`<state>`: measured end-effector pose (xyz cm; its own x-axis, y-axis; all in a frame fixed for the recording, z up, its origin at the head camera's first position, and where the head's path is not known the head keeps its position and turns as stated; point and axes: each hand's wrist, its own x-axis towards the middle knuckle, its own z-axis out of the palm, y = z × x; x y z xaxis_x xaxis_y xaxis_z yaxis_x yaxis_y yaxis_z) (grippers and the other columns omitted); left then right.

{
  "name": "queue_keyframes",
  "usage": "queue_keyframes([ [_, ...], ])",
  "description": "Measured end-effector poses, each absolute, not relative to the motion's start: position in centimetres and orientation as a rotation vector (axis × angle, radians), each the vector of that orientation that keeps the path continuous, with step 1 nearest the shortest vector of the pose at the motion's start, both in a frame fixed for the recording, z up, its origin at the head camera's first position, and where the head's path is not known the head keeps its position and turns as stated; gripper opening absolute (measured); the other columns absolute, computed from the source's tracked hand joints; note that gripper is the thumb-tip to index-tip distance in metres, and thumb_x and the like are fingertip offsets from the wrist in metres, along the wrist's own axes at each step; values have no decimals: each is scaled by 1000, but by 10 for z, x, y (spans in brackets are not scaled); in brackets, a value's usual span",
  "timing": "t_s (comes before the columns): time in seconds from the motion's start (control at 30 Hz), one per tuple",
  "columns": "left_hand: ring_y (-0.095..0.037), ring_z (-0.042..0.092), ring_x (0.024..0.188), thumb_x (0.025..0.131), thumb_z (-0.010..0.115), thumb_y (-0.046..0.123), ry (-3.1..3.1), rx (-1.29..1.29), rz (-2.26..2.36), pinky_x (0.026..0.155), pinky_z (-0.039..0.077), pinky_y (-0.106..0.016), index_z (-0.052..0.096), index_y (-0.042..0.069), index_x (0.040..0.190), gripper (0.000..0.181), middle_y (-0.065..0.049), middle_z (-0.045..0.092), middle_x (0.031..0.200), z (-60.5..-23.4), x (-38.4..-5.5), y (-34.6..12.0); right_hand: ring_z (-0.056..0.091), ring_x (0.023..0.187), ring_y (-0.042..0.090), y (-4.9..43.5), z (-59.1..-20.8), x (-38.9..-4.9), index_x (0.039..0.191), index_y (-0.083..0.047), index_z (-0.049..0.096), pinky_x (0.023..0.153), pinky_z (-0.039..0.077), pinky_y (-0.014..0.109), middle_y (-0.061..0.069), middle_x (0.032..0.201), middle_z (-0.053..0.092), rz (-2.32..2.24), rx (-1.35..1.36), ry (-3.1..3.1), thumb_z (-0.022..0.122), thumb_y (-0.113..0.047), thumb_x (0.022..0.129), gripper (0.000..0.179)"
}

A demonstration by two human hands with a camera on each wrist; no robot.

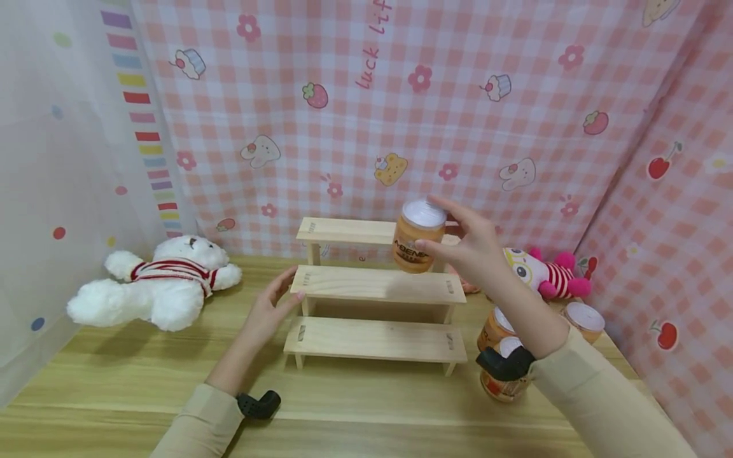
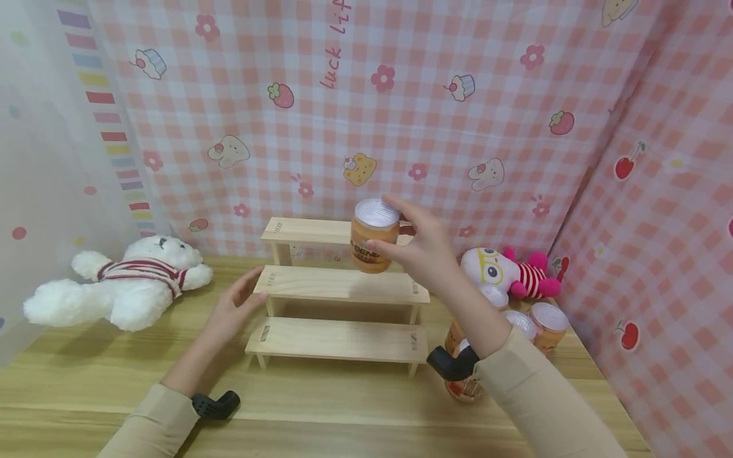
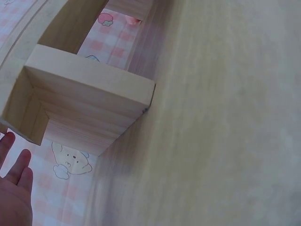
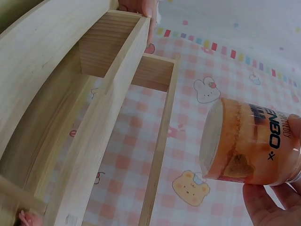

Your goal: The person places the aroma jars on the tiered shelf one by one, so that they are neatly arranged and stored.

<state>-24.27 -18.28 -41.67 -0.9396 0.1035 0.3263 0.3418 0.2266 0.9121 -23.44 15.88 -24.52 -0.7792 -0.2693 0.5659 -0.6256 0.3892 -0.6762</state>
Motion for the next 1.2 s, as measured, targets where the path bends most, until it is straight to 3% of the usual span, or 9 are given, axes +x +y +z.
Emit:
queue_keyframes([
  [0.2, -36, 29, 136, 96, 61, 25, -2288, -431, -1801, 110, 23, -51, 37, 9, 147, 60, -16, 39, 146, -419, -245, -183, 59, 106, 26, 139, -240, -247, 140, -7, 49, 90, 49, 36, 13, 129, 56, 1347, 777, -2329, 80, -13, 80, 68],
  [0.47, -34, 31, 135, 95, 62, 26, -2289, -421, -1789, 110, 24, -49, 38, 9, 147, 60, -16, 42, 144, -418, -243, -182, 55, 107, 22, 116, -240, -263, 140, -10, 50, 89, 48, 37, 9, 124, 57, 1369, 752, -2371, 80, -20, 80, 68],
  [0.9, -39, 29, 136, 96, 61, 22, -2282, -437, -1804, 110, 22, -54, 35, 5, 147, 60, -20, 40, 144, -415, -241, -181, 54, 107, 23, 83, -248, -291, 142, -7, 46, 87, 49, 32, 10, 130, 53, 1406, 737, -2371, 78, -19, 82, 68],
  [1.2, -39, 29, 136, 95, 61, 26, -2283, -434, -1797, 109, 23, -55, 36, 9, 148, 60, -17, 41, 145, -418, -243, -182, 52, 110, 27, 68, -250, -302, 144, -7, 43, 88, 49, 35, 12, 135, 49, 1451, 669, -2413, 76, -19, 84, 70],
])
